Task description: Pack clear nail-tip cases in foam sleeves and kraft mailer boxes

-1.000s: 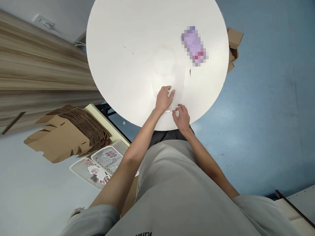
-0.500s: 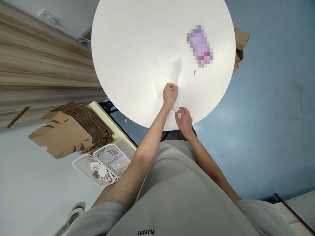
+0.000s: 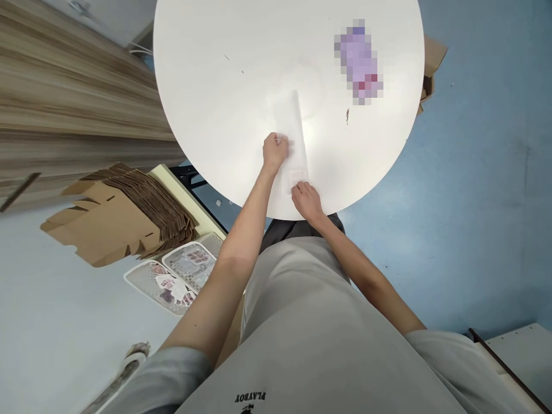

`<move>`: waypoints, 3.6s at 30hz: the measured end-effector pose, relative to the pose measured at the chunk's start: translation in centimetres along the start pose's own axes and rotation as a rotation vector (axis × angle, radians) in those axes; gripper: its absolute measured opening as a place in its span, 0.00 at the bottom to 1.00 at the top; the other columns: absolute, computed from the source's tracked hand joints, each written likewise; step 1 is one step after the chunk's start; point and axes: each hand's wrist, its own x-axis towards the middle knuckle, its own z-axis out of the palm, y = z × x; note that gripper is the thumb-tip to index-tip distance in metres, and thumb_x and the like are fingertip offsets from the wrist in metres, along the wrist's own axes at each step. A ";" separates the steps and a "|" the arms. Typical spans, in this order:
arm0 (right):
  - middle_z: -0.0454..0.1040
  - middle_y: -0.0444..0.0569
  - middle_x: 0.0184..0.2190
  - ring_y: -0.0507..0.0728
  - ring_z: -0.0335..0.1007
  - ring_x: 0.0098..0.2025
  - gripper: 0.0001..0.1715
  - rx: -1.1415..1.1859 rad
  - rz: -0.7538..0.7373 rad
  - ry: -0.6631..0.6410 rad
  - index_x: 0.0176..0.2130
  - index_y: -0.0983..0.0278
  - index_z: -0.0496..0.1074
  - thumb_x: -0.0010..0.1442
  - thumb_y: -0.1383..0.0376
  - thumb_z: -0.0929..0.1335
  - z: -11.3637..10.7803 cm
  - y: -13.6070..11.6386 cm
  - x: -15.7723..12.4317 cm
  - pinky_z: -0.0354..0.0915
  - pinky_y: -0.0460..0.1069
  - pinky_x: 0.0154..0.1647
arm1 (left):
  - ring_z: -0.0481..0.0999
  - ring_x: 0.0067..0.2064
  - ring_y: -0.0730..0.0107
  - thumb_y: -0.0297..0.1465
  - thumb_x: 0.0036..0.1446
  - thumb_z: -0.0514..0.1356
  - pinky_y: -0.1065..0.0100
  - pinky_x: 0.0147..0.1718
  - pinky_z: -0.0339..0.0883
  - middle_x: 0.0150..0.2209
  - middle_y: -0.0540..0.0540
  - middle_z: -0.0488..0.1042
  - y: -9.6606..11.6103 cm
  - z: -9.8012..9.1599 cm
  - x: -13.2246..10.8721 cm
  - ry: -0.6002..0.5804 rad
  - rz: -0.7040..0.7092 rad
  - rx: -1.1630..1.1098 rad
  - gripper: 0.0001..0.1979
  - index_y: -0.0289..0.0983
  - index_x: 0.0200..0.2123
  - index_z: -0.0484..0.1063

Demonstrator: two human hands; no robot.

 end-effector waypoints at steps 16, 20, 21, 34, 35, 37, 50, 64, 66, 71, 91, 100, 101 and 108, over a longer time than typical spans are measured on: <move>0.81 0.61 0.51 0.69 0.73 0.58 0.20 0.171 0.060 0.147 0.49 0.62 0.80 0.82 0.52 0.65 -0.2 0.9 0.1 0.72 0.62 0.61 | 0.83 0.51 0.48 0.33 0.67 0.64 0.49 0.60 0.74 0.39 0.41 0.83 -2.0 -2.3 -6.4 -0.065 -0.060 0.330 0.05 0.43 0.36 0.75; 0.80 0.60 0.53 0.67 0.76 0.56 0.22 0.295 0.396 0.291 0.58 0.62 0.75 0.78 0.49 0.69 -1.2 2.3 0.9 0.73 0.61 0.58 | 0.82 0.55 0.44 0.37 0.71 0.60 0.43 0.62 0.73 0.44 0.38 0.83 -2.4 -2.0 -6.6 -0.087 -0.032 0.297 0.07 0.43 0.40 0.75; 0.81 0.59 0.51 0.67 0.77 0.54 0.22 0.318 0.454 0.275 0.57 0.63 0.74 0.76 0.50 0.71 -1.3 2.5 1.3 0.73 0.62 0.57 | 0.81 0.56 0.43 0.38 0.72 0.59 0.42 0.63 0.72 0.45 0.37 0.83 -2.5 -1.8 -6.7 -0.082 -0.020 0.290 0.08 0.43 0.41 0.75; 0.79 0.58 0.51 0.66 0.76 0.53 0.14 0.411 0.574 0.268 0.45 0.59 0.71 0.65 0.57 0.75 -0.1 2.8 3.4 0.75 0.64 0.59 | 0.74 0.70 0.45 0.34 0.78 0.54 0.44 0.72 0.69 0.66 0.31 0.76 -1.3 -2.3 -10.7 -0.129 0.351 0.503 0.19 0.39 0.66 0.71; 0.79 0.58 0.51 0.66 0.76 0.54 0.14 0.411 0.585 0.255 0.45 0.60 0.71 0.66 0.57 0.75 -0.2 2.7 3.4 0.75 0.64 0.60 | 0.74 0.71 0.45 0.31 0.77 0.53 0.44 0.72 0.69 0.66 0.31 0.77 -1.5 -2.5 -11.2 -0.238 0.439 0.560 0.19 0.38 0.66 0.72; 0.80 0.59 0.52 0.67 0.77 0.54 0.13 0.413 0.605 0.227 0.46 0.60 0.72 0.68 0.57 0.74 -0.5 2.4 3.2 0.76 0.64 0.61 | 0.73 0.73 0.46 0.26 0.75 0.52 0.43 0.72 0.70 0.68 0.32 0.77 -2.1 -2.8 -11.9 -0.387 0.552 0.646 0.21 0.36 0.65 0.75; 0.61 0.61 0.82 0.72 0.56 0.83 0.35 0.061 -0.292 0.015 0.78 0.62 0.64 0.78 0.58 0.67 -3.0 6.9 1.0 0.63 0.74 0.80 | 0.67 0.79 0.48 0.23 0.76 0.51 0.41 0.77 0.66 0.76 0.32 0.71 -5.3 -1.9 -13.3 -0.327 0.583 0.684 0.25 0.35 0.71 0.73; 0.50 0.65 0.84 0.74 0.45 0.86 0.41 -0.101 -0.520 -0.056 0.82 0.69 0.55 0.78 0.60 0.65 -2.4 10.4 2.4 0.63 0.76 0.78 | 0.81 0.66 0.49 0.24 0.75 0.53 0.44 0.67 0.79 0.63 0.31 0.82 -5.2 -2.6 -12.3 -0.282 0.649 0.626 0.20 0.34 0.60 0.81; 0.50 0.64 0.84 0.73 0.44 0.87 0.38 -0.094 -0.527 -0.053 0.81 0.69 0.58 0.78 0.62 0.64 -2.4 10.7 2.3 0.63 0.76 0.79 | 0.80 0.67 0.47 0.26 0.75 0.55 0.44 0.65 0.80 0.64 0.31 0.82 -5.0 -2.7 -12.2 -0.293 0.661 0.642 0.17 0.34 0.56 0.82; 0.60 0.59 0.82 0.65 0.50 0.86 0.28 -0.033 -0.508 -0.024 0.72 0.63 0.70 0.81 0.66 0.56 -2.0 10.7 1.9 0.63 0.73 0.81 | 0.78 0.69 0.46 0.28 0.76 0.56 0.42 0.66 0.79 0.65 0.30 0.80 -5.0 -2.7 -12.7 -0.309 0.677 0.631 0.14 0.36 0.53 0.81; 0.73 0.64 0.73 0.68 0.67 0.79 0.22 0.119 -0.407 -0.020 0.63 0.61 0.70 0.82 0.60 0.55 -4.9 8.2 0.8 0.77 0.71 0.70 | 0.81 0.68 0.48 0.24 0.70 0.59 0.45 0.68 0.77 0.65 0.33 0.82 -3.6 -3.7 -13.1 -0.316 0.578 0.648 0.18 0.37 0.60 0.79; 0.71 0.64 0.74 0.69 0.63 0.81 0.18 0.112 -0.394 -0.016 0.60 0.61 0.70 0.79 0.63 0.57 -4.4 8.2 0.4 0.77 0.71 0.69 | 0.73 0.76 0.48 0.27 0.77 0.51 0.39 0.74 0.70 0.70 0.29 0.77 -5.6 -1.6 -14.3 -0.254 0.590 0.655 0.17 0.36 0.58 0.78; 0.71 0.64 0.74 0.69 0.63 0.80 0.18 0.123 -0.381 -0.011 0.60 0.61 0.70 0.80 0.62 0.57 -4.5 8.1 0.4 0.79 0.70 0.67 | 0.73 0.76 0.48 0.28 0.77 0.51 0.40 0.74 0.70 0.69 0.29 0.77 -5.7 -1.5 -14.3 -0.244 0.593 0.653 0.17 0.36 0.58 0.78; 0.76 0.63 0.71 0.67 0.82 0.61 0.21 0.284 -0.258 0.016 0.62 0.59 0.68 0.81 0.54 0.57 -5.4 7.4 1.0 0.81 0.67 0.61 | 0.72 0.77 0.46 0.23 0.71 0.53 0.39 0.75 0.68 0.71 0.29 0.75 -4.8 -2.1 -14.0 -0.253 0.615 0.657 0.24 0.33 0.67 0.74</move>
